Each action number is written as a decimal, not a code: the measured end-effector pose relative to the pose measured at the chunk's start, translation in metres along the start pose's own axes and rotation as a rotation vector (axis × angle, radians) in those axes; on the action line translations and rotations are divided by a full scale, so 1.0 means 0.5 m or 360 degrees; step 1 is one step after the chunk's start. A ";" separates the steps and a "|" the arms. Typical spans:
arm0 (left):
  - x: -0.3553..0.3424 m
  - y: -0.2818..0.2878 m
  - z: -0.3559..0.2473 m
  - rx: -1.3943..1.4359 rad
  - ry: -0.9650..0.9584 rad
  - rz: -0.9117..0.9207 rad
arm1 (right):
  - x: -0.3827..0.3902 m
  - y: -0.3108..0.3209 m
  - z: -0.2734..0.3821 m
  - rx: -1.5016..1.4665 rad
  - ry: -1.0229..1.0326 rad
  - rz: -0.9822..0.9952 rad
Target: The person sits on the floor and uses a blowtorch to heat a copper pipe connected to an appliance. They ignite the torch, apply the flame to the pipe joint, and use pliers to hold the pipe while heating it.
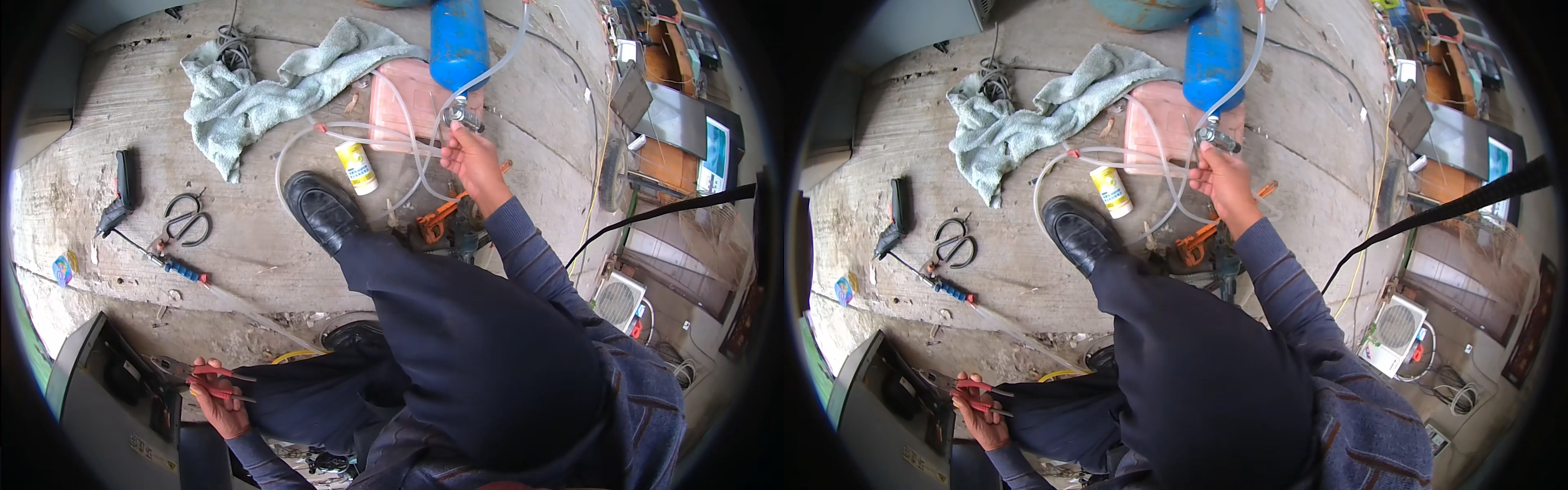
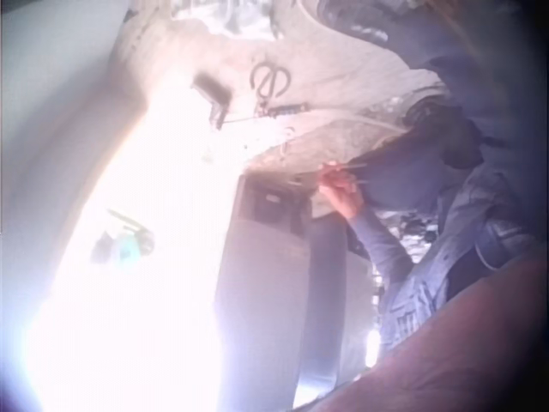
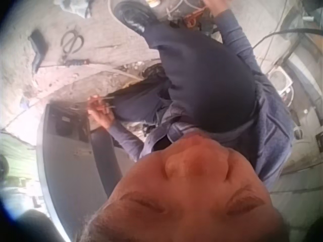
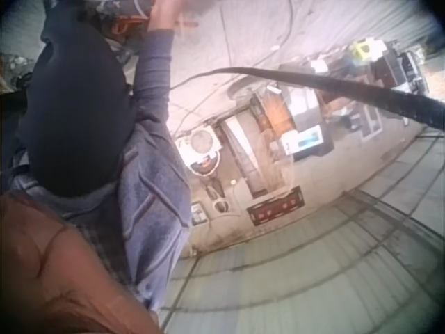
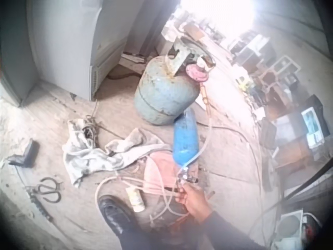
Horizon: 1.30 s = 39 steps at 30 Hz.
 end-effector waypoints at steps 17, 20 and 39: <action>-0.009 0.009 0.002 0.0021 0.0041 -0.0014 | 0.006 -0.039 -0.038 -0.1074 -0.0255 0.0269; -0.010 0.008 0.002 -0.0018 0.0030 -0.0004 | 0.000 -0.039 -0.040 -0.1030 -0.0221 0.0180; -0.007 0.011 0.003 0.0009 0.0037 0.0112 | 0.011 -0.038 -0.039 -0.1071 -0.0318 0.0259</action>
Point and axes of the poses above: each hand's wrist, its own x-axis away from the middle knuckle, its own y-axis out of the back of the hand, z = x × y, the point moved 2 cm from there along -x, towards the middle knuckle, and after that the axes turned 6 degrees about -y, right-handed, at the moved point
